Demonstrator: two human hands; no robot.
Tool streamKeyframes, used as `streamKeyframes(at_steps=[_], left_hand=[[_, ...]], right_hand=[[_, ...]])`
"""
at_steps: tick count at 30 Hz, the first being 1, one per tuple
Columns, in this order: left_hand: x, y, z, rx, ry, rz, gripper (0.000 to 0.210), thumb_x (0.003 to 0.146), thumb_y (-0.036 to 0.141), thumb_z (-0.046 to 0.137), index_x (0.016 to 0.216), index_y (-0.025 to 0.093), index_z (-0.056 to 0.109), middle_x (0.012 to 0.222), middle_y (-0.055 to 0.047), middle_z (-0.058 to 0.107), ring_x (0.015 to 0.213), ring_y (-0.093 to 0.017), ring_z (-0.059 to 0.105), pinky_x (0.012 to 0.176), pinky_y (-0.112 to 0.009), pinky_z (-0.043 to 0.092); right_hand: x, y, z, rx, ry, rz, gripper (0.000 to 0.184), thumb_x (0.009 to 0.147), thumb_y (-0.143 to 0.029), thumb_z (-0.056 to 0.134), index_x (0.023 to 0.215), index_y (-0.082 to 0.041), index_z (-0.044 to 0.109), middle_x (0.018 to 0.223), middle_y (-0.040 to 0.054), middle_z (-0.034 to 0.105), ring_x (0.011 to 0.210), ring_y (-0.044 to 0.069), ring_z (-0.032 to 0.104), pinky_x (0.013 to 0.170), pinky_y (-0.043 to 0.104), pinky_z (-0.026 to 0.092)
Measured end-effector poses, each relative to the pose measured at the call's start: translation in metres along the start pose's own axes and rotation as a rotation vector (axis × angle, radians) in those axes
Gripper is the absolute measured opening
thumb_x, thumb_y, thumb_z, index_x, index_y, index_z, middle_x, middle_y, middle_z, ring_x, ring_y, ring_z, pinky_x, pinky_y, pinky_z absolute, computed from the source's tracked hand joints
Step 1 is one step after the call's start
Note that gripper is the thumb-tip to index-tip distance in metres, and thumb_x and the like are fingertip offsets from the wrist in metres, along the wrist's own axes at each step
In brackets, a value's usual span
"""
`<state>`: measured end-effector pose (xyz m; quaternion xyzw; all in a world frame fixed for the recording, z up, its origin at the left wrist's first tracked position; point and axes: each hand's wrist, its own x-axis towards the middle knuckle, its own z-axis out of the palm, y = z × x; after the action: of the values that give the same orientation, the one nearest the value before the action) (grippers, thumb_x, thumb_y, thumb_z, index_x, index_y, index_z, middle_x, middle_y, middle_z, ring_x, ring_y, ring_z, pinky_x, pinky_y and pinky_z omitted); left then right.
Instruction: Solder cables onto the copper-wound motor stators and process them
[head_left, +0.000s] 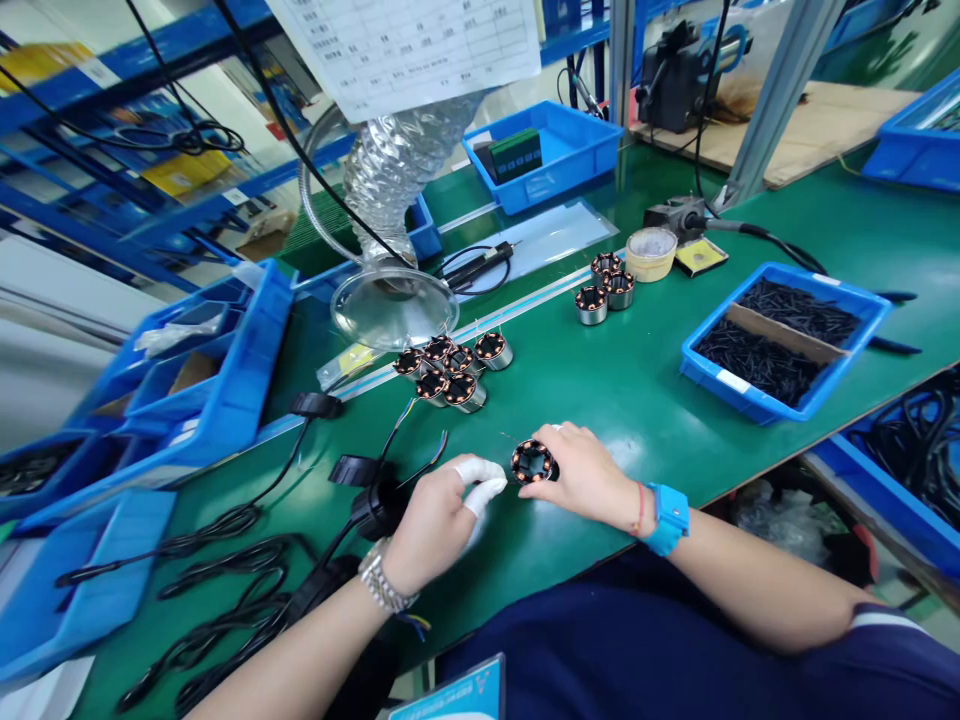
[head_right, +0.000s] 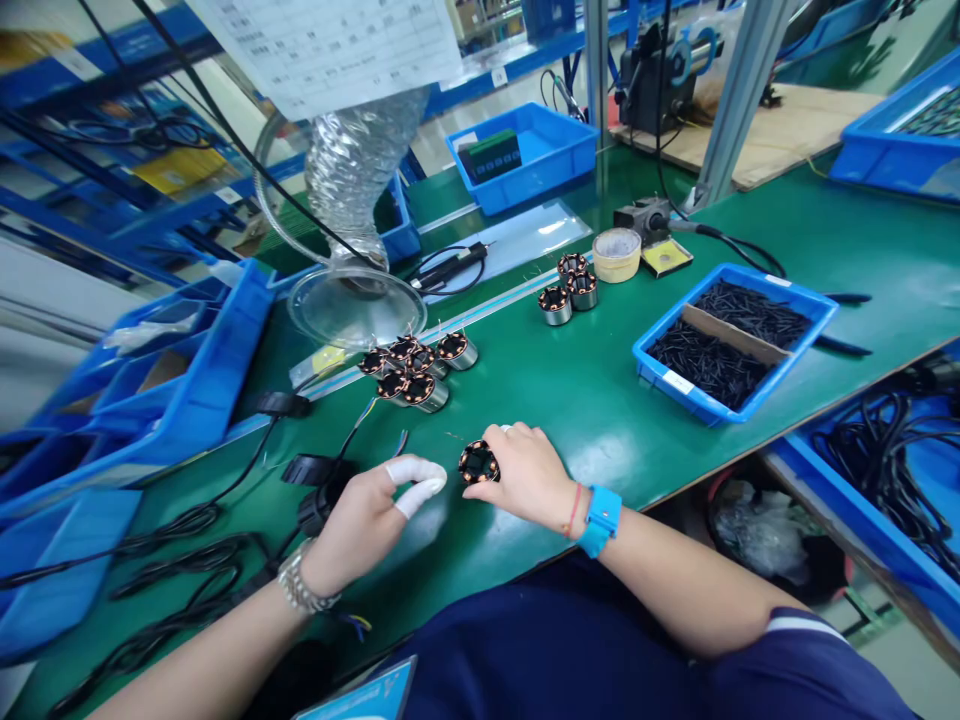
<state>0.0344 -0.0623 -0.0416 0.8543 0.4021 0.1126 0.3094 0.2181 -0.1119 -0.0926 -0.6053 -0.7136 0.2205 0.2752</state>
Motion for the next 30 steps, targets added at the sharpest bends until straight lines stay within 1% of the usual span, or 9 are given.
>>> streamKeyframes(at_steps=[3, 4, 6, 12, 16, 20, 24, 27, 30], left_hand=[[-0.006, 0.004, 0.0, 0.448, 0.149, 0.439, 0.016, 0.079, 0.011, 0.046, 0.086, 0.015, 0.06, 0.08, -0.007, 0.064, 0.075, -0.019, 0.055, 0.074, -0.036, 0.042], [-0.007, 0.005, 0.0, 0.528, 0.181, 0.526, 0.018, 0.078, 0.007, 0.046, 0.088, 0.014, 0.059, 0.081, -0.007, 0.064, 0.075, -0.019, 0.055, 0.075, -0.037, 0.042], [-0.008, 0.003, -0.002, 0.6, 0.188, 0.561, 0.016, 0.079, 0.008, 0.048, 0.091, 0.014, 0.057, 0.083, -0.007, 0.065, 0.077, -0.019, 0.056, 0.076, -0.037, 0.043], [-0.005, -0.004, -0.01, 0.534, 0.046, 0.361, 0.031, 0.081, 0.033, 0.054, 0.108, 0.017, 0.052, 0.098, -0.008, 0.063, 0.086, -0.02, 0.059, 0.075, -0.032, 0.047], [0.0, -0.003, -0.004, 0.469, -0.017, 0.314, 0.019, 0.083, 0.029, 0.051, 0.098, 0.018, 0.057, 0.092, -0.006, 0.062, 0.079, -0.017, 0.059, 0.071, -0.029, 0.047], [0.001, 0.003, 0.006, 0.569, 0.043, 0.394, 0.011, 0.082, 0.019, 0.049, 0.081, 0.017, 0.06, 0.075, -0.005, 0.061, 0.07, -0.018, 0.055, 0.066, -0.032, 0.043], [-0.002, 0.008, -0.001, 0.592, 0.029, 0.418, 0.016, 0.08, 0.015, 0.049, 0.088, 0.019, 0.062, 0.081, -0.006, 0.064, 0.075, -0.02, 0.056, 0.072, -0.034, 0.042], [0.002, 0.007, -0.021, 0.419, -0.064, 0.203, 0.031, 0.078, 0.035, 0.056, 0.106, 0.021, 0.058, 0.096, -0.006, 0.064, 0.085, -0.021, 0.058, 0.075, -0.032, 0.043], [0.012, 0.004, -0.038, 0.23, -0.071, -0.141, 0.035, 0.077, 0.047, 0.053, 0.098, 0.02, 0.061, 0.092, -0.005, 0.065, 0.083, -0.021, 0.059, 0.075, -0.03, 0.043]], right_hand=[[-0.002, -0.005, 0.001, -0.083, 0.014, 0.029, 0.047, 0.067, -0.053, 0.063, 0.094, -0.018, 0.049, 0.088, 0.0059, 0.059, 0.085, 0.021, 0.05, 0.067, 0.03, 0.033], [-0.002, -0.006, 0.001, -0.098, 0.018, 0.036, 0.047, 0.067, -0.054, 0.063, 0.093, -0.018, 0.049, 0.088, 0.0062, 0.058, 0.085, 0.022, 0.05, 0.067, 0.03, 0.033], [-0.003, -0.008, 0.002, -0.103, 0.02, 0.04, 0.047, 0.067, -0.054, 0.062, 0.093, -0.017, 0.049, 0.089, 0.0065, 0.058, 0.084, 0.022, 0.05, 0.066, 0.03, 0.032], [-0.003, -0.005, 0.002, -0.064, 0.019, 0.03, 0.047, 0.067, -0.054, 0.063, 0.094, -0.018, 0.049, 0.089, 0.0057, 0.058, 0.083, 0.021, 0.049, 0.065, 0.03, 0.031], [-0.003, -0.003, 0.003, -0.048, 0.013, 0.027, 0.048, 0.067, -0.054, 0.063, 0.095, -0.019, 0.048, 0.089, 0.0057, 0.058, 0.084, 0.021, 0.048, 0.066, 0.03, 0.031], [-0.003, -0.005, 0.002, -0.054, 0.003, 0.035, 0.047, 0.067, -0.055, 0.062, 0.094, -0.018, 0.048, 0.09, 0.0062, 0.058, 0.084, 0.021, 0.049, 0.066, 0.031, 0.032], [-0.003, -0.004, 0.002, -0.054, 0.014, 0.03, 0.048, 0.067, -0.055, 0.062, 0.094, -0.018, 0.048, 0.089, 0.0062, 0.058, 0.084, 0.021, 0.049, 0.066, 0.031, 0.032], [-0.003, -0.003, 0.004, -0.051, 0.019, 0.021, 0.049, 0.066, -0.055, 0.063, 0.094, -0.018, 0.048, 0.089, 0.006, 0.058, 0.084, 0.021, 0.048, 0.065, 0.031, 0.031], [-0.003, -0.002, 0.004, -0.043, 0.011, 0.028, 0.049, 0.066, -0.056, 0.062, 0.094, -0.018, 0.048, 0.088, 0.0062, 0.058, 0.083, 0.021, 0.048, 0.065, 0.031, 0.031]])
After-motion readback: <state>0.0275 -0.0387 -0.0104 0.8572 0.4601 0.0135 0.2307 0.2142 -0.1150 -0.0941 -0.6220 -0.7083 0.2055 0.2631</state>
